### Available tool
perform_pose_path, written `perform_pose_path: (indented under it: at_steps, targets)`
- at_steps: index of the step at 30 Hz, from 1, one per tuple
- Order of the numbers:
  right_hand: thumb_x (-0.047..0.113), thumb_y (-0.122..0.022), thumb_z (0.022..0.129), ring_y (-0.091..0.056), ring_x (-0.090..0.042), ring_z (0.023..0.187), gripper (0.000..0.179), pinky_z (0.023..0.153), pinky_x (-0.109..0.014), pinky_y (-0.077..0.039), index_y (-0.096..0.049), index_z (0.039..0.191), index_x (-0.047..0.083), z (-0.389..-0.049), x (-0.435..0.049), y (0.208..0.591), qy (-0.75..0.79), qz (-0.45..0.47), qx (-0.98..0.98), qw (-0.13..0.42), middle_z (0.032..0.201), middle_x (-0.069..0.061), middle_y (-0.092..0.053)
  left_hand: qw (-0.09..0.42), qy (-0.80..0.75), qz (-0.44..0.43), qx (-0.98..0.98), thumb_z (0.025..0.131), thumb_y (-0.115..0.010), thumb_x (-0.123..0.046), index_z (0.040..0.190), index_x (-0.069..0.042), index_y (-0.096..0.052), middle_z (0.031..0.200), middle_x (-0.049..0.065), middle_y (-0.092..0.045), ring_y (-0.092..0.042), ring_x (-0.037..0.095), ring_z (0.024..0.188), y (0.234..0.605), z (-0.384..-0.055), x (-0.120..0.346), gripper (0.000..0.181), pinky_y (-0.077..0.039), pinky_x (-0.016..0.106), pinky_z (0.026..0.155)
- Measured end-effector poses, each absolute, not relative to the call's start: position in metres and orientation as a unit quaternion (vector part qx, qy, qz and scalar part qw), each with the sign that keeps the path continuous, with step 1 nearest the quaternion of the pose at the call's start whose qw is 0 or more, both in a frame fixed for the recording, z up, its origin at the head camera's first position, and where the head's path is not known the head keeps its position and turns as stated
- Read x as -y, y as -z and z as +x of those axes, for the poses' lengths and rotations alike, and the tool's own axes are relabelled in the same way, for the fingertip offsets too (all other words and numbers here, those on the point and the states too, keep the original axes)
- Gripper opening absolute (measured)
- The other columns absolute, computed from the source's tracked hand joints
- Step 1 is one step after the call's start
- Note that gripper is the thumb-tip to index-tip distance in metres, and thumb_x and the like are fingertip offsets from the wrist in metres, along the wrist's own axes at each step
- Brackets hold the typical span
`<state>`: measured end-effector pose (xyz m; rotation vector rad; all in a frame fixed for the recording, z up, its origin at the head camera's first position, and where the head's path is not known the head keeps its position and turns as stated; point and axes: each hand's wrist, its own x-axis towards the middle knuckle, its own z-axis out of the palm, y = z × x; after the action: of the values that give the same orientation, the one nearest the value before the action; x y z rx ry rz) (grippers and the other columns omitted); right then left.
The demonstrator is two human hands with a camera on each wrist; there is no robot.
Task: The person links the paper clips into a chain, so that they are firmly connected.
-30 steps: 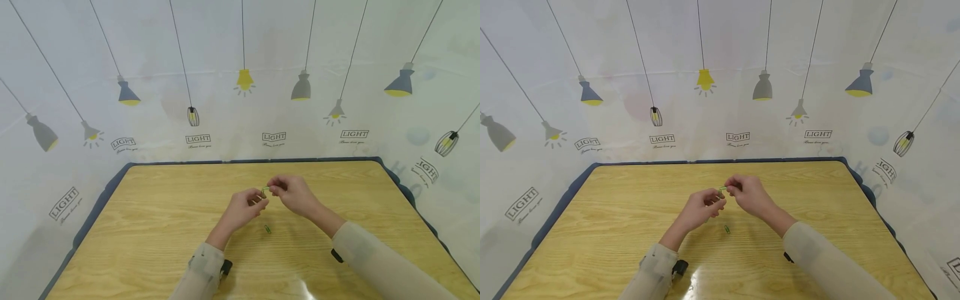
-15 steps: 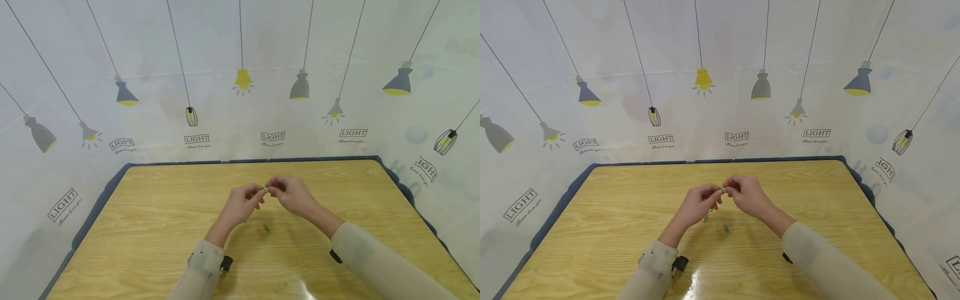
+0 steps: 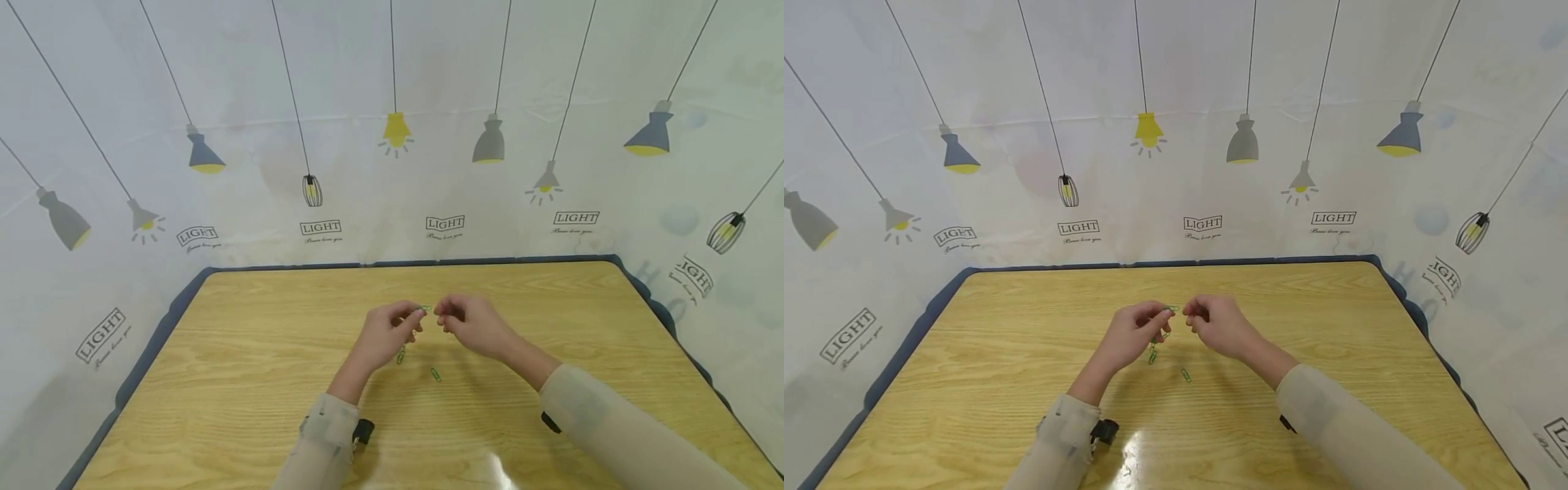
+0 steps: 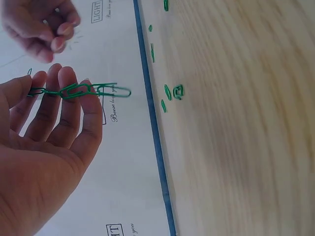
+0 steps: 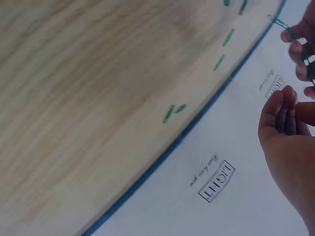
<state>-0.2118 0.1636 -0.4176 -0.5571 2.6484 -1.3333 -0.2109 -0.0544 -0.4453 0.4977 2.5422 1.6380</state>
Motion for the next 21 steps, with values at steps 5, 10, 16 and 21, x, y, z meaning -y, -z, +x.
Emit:
perform_pose_path:
  at_steps: [5, 10, 16, 21]
  targets:
    - [0.006, -0.061, 0.106, -0.070, -0.023, 0.090, 0.015, 0.074, -0.028, -0.058, -0.071, 0.116, -0.001, -0.213, -0.165, 0.442, 0.412, -0.191, -0.885, 0.105, 0.105, -0.015, -0.074, 0.047, -0.546, 0.160, -0.821, 0.111, -0.060, -0.034, 0.127, -0.012, -0.074, 0.103, 0.018, -0.075, -0.073, 0.043, 0.090, 0.446, -0.211, 0.058, 0.031, -0.061, 0.032, 0.074]
    - [0.009, -0.066, 0.105, -0.064, -0.012, 0.087, 0.013, 0.075, -0.024, -0.055, -0.072, 0.113, 0.001, -0.212, -0.165, 0.463, 0.383, -0.221, -0.888, 0.126, 0.100, -0.006, -0.073, 0.053, -0.551, 0.158, -0.818, 0.111, -0.060, -0.034, 0.124, -0.014, -0.075, 0.107, 0.022, -0.075, -0.073, 0.045, 0.091, 0.446, -0.211, 0.060, 0.028, -0.059, 0.030, 0.073]
    - [0.010, -0.071, 0.102, -0.062, -0.009, 0.087, 0.009, 0.075, -0.021, -0.053, -0.074, 0.108, 0.005, -0.206, -0.165, 0.473, 0.380, -0.244, -0.879, 0.155, 0.098, -0.001, -0.073, 0.050, -0.554, 0.161, -0.816, 0.111, -0.060, -0.033, 0.121, -0.013, -0.075, 0.104, 0.019, -0.075, -0.073, 0.043, 0.089, 0.447, -0.211, 0.061, 0.027, -0.063, 0.043, 0.077]
    - [0.014, -0.077, 0.098, -0.061, -0.010, 0.082, 0.007, 0.071, -0.022, -0.052, -0.074, 0.100, 0.008, -0.202, -0.166, 0.476, 0.381, -0.245, -0.875, 0.168, 0.092, 0.001, -0.071, 0.054, -0.556, 0.159, -0.814, 0.111, -0.060, -0.032, 0.120, -0.014, -0.076, 0.103, 0.019, -0.076, -0.073, 0.044, 0.090, 0.447, -0.210, 0.063, 0.026, -0.063, 0.056, 0.082]
